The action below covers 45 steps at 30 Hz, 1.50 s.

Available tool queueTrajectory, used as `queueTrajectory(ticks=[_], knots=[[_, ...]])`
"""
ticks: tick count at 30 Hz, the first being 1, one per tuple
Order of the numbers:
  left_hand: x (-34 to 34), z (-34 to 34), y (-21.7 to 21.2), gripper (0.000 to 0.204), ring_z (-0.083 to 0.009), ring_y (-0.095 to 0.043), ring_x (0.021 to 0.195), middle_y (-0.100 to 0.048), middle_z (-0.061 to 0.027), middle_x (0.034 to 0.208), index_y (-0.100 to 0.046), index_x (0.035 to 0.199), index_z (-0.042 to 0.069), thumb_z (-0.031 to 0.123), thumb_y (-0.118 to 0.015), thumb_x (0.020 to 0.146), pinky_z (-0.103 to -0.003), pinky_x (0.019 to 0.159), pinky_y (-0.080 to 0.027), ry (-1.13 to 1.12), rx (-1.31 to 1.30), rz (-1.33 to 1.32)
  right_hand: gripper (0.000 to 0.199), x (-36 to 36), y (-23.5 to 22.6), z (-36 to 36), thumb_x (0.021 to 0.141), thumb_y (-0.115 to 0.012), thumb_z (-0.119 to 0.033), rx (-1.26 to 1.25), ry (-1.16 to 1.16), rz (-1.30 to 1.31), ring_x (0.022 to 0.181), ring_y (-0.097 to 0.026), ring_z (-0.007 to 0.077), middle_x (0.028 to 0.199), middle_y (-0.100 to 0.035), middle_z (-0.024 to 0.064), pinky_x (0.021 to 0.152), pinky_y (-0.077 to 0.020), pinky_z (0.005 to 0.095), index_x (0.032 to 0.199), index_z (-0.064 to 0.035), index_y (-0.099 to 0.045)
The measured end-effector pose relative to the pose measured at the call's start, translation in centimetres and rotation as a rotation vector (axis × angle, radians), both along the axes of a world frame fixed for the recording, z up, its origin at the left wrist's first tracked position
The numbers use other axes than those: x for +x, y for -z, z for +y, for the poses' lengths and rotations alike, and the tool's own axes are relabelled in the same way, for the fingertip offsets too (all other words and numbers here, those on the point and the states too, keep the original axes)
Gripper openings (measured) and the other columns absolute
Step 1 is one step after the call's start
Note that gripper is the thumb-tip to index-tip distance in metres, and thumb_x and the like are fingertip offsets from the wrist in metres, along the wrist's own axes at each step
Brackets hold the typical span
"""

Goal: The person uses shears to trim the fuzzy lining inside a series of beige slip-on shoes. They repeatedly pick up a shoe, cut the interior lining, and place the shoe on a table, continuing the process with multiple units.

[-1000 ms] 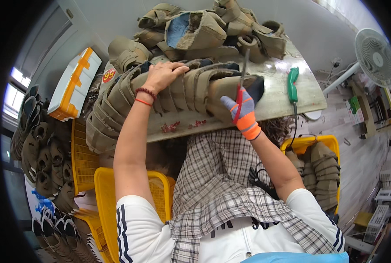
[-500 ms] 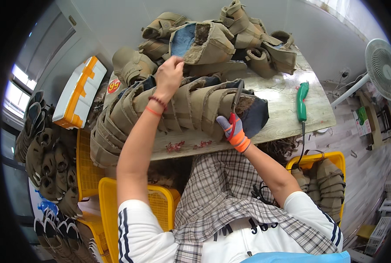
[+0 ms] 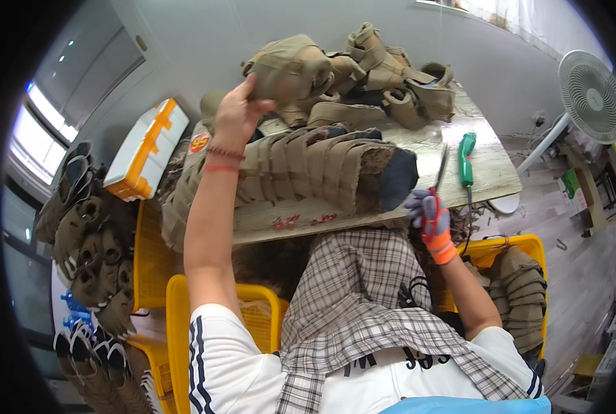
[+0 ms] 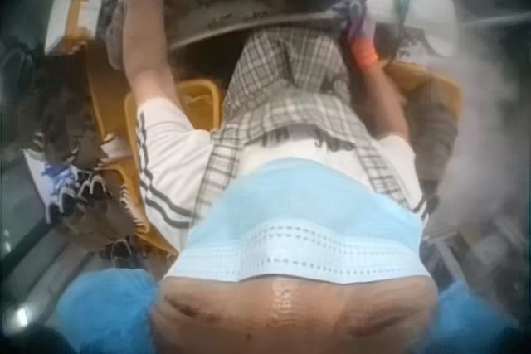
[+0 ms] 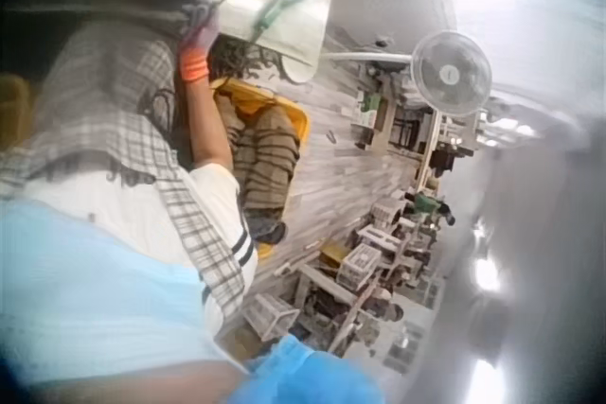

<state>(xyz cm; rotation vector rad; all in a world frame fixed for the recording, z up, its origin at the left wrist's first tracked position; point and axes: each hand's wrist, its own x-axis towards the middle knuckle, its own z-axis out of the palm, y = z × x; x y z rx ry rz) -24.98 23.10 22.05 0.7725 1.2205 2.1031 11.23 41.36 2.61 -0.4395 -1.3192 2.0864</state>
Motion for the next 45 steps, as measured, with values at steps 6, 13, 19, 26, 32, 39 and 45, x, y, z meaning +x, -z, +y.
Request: queueTrajectory(ticks=[6, 13, 19, 26, 32, 39, 45], knots=[[7.2, -15.7, 6.0, 0.025, -0.0149, -0.059, 0.066, -0.064, -0.0116, 0.098, -0.056, 0.107, 0.001, 0.01, -0.036, 0.095, -0.027, 0.061, -0.052, 0.387, 0.166, -0.599, 0.035, 2.1, -4.6, -3.6, 0.094, -0.05, -0.029, 0.233, -0.035, 0.006, 0.06, -0.056, 0.0078, 0.084, -0.064, 0.007, 0.05, -0.04, 0.0172, 0.115, -0.0007, -0.052], [23.6, -23.9, 16.8, 0.026, -0.008, -0.057, 0.064, -0.063, -0.0098, 0.097, -0.052, 0.11, -0.005, 0.012, -0.039, 0.094, -0.027, 0.07, -0.052, 0.071, 0.041, -0.991, 0.026, 2.0, -7.9, -11.9, 0.086, -0.063, -0.011, 0.218, -0.341, -0.308, 0.071, -0.058, 0.0104, 0.087, -0.062, 0.0067, 0.063, -0.0459, 0.0216, 0.108, 0.0, -0.054], [29.5, -23.4, 23.0, 0.025, -0.0074, -0.044, 0.05, -0.062, -0.0044, 0.091, -0.053, 0.106, 0.002, 0.015, -0.033, 0.097, -0.032, 0.075, -0.051, -0.19, 0.094, -1.263, 0.036, 0.9, 0.4, -15.8, 0.077, -0.074, -0.018, 0.264, -0.266, -0.438, 0.076, -0.058, 0.0121, 0.086, -0.06, 0.0061, 0.068, -0.0481, 0.0265, 0.1, -0.0002, -0.052], [33.5, -20.3, 21.2, 0.049, -0.0271, -0.062, 0.086, -0.06, -0.0107, 0.07, -0.039, 0.128, 0.001, 0.036, -0.017, 0.101, -0.036, 0.088, -0.047, 0.228, -0.121, -1.119, 0.059, 0.4, -1.8, -17.9, 0.064, -0.081, -0.036, 0.688, -0.137, -0.642, 0.077, -0.06, 0.018, 0.089, -0.061, 0.01, 0.067, -0.049, 0.0291, 0.101, -0.0004, -0.051], [33.4, -18.8, 18.9, 0.038, -0.0245, -0.06, 0.08, -0.059, -0.0125, 0.078, -0.04, 0.126, -0.001, 0.025, -0.031, 0.099, -0.036, 0.083, -0.05, 0.329, -0.24, -1.13, 0.044, -0.6, -3.4, -18.0, 0.071, -0.068, -0.017, 0.568, -0.159, -0.481, 0.079, -0.061, 0.0189, 0.09, -0.063, 0.0144, 0.071, -0.0488, 0.0291, 0.108, 0.001, -0.052], [26.6, -21.6, 18.3, 0.026, -0.0175, -0.056, 0.098, -0.053, -0.0103, 0.114, -0.053, 0.111, 0.001, 0.005, -0.053, 0.084, -0.029, 0.085, -0.045, -0.304, -0.562, 0.101, 0.049, -1.9, -4.7, -12.6, 0.071, -0.061, -0.006, 0.481, -0.629, -0.334, 0.094, -0.051, 0.0086, 0.108, -0.061, 0.0071, 0.087, -0.0421, 0.0239, 0.118, 0.0024, -0.049], [27.8, -15.7, 13.7, 0.046, -0.0262, -0.054, 0.101, -0.053, -0.0147, 0.107, -0.05, 0.116, 0.001, 0.0, -0.058, 0.071, -0.032, 0.088, -0.042, 0.013, -0.719, 0.847, 0.048, -2.8, -5.1, -13.1, 0.07, -0.062, -0.005, 0.666, -0.784, -0.3, 0.092, -0.05, 0.0075, 0.099, -0.059, 0.0048, 0.085, -0.0424, 0.0225, 0.116, 0.0034, -0.05]])
